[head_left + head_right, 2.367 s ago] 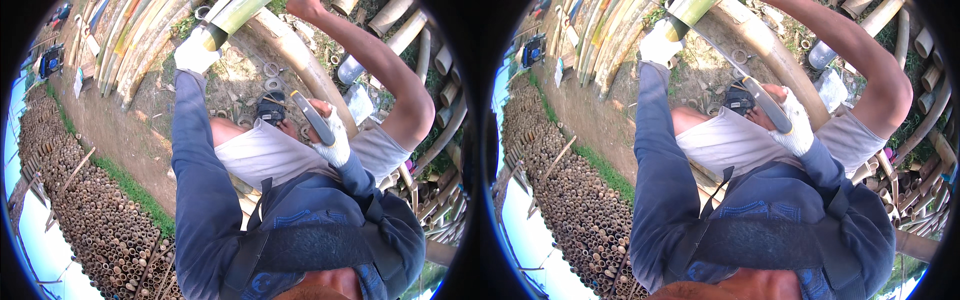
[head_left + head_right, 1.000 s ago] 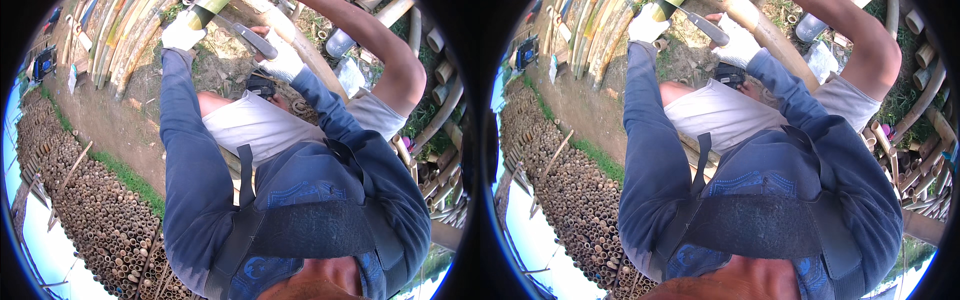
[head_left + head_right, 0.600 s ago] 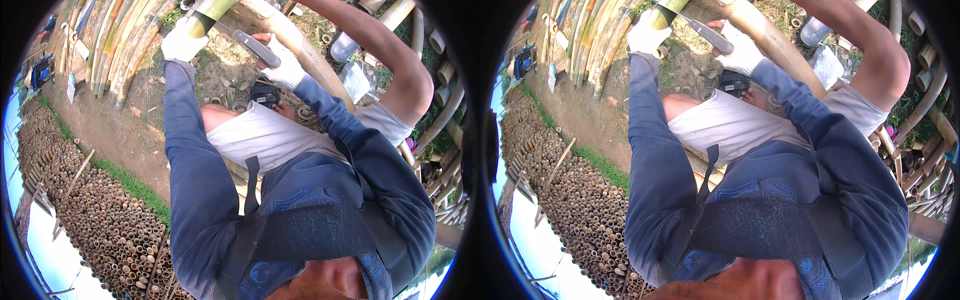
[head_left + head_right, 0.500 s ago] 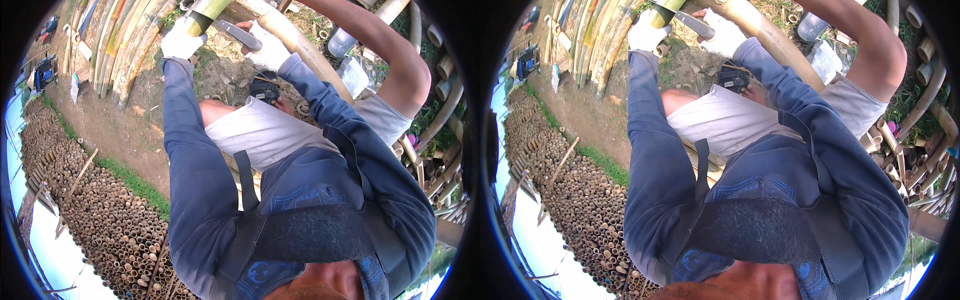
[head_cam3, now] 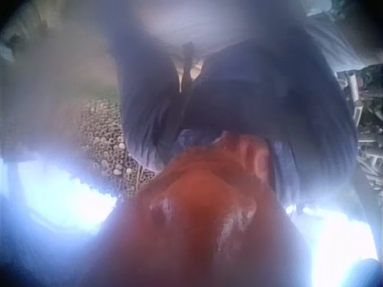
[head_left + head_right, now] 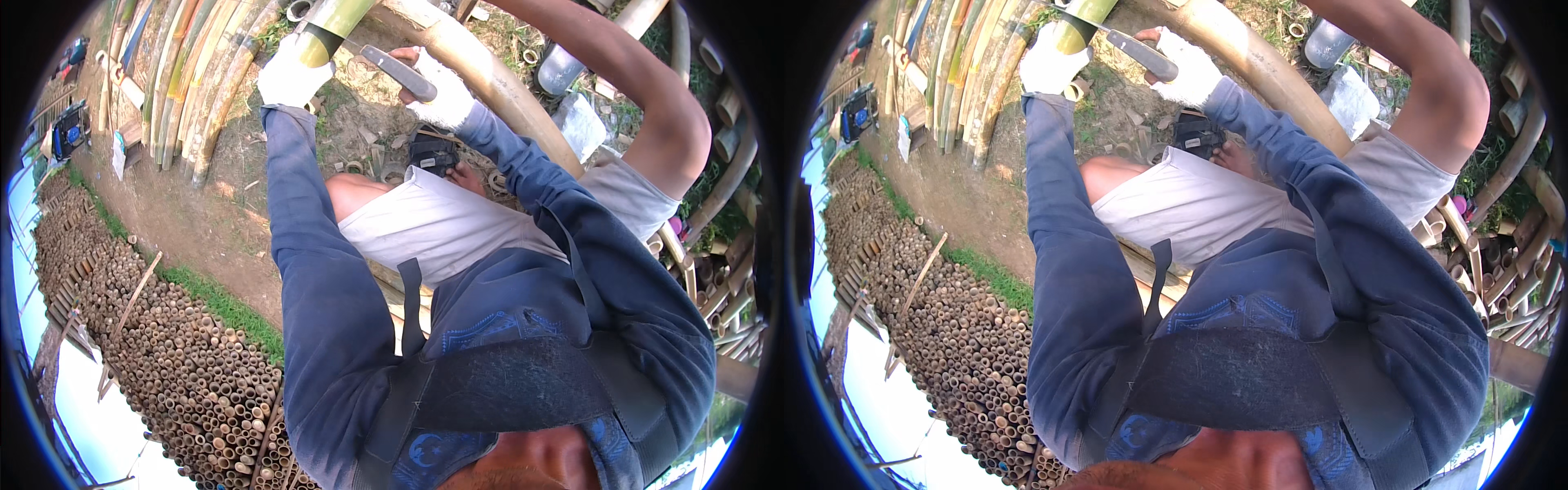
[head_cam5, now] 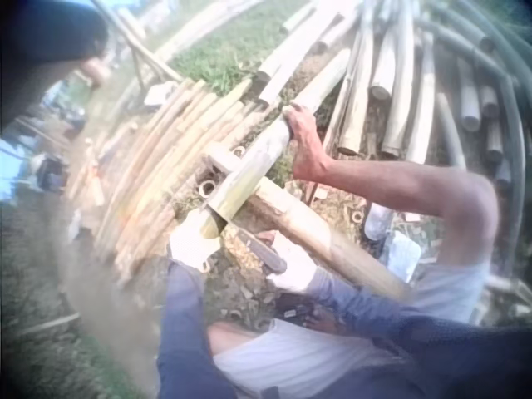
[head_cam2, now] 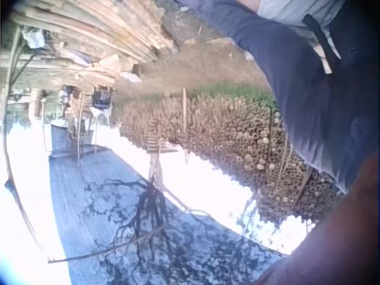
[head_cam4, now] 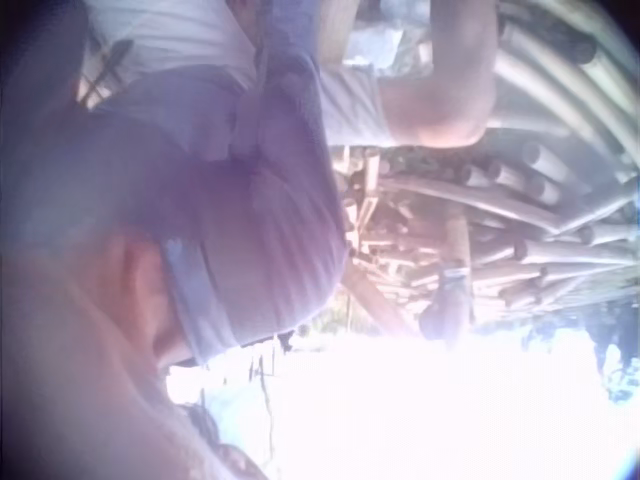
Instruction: The person splits bamboo poles lengthwise using a machete and a wooden mallet. They repeatedly position the machete on the bamboo, strike it with the mallet, and separate the split sections.
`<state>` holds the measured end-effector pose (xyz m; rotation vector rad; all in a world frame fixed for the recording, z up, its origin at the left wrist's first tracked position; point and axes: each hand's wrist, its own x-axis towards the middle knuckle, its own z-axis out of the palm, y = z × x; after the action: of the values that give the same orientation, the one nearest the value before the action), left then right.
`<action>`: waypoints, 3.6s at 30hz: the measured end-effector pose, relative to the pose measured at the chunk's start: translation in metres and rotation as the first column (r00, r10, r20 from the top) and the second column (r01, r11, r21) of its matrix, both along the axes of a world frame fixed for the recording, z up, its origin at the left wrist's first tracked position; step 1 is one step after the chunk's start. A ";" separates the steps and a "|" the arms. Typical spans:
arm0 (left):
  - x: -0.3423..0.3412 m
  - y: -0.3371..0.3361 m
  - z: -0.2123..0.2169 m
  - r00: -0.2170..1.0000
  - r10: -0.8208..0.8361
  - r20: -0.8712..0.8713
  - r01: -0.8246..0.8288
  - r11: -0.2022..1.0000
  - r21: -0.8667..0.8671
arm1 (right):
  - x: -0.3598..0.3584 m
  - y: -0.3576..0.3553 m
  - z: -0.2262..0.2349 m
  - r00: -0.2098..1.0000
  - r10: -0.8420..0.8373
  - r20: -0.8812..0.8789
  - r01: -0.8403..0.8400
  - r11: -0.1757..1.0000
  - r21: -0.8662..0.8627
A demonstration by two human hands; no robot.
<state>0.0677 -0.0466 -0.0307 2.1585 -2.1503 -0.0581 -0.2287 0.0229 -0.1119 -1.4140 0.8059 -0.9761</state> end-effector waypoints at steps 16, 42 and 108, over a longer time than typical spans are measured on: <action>0.002 -0.001 -0.006 0.999 -0.001 -0.053 0.000 1.000 -0.030 | -0.008 0.003 0.024 0.982 -0.049 -0.182 0.029 0.993 -0.115; -0.001 0.002 -0.005 0.995 0.001 -0.104 0.000 1.000 0.014 | -0.100 0.089 0.051 0.945 -0.048 -0.324 0.022 0.996 -0.082; -0.098 -0.071 0.016 0.995 0.097 0.006 -0.097 0.975 0.202 | -0.165 0.149 0.045 0.340 0.229 -0.912 -0.329 0.937 0.112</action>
<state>-0.0303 -0.1180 -0.0151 2.3661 -2.1160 -0.2865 -0.3934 0.1718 -0.0670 -2.1174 1.2523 0.1937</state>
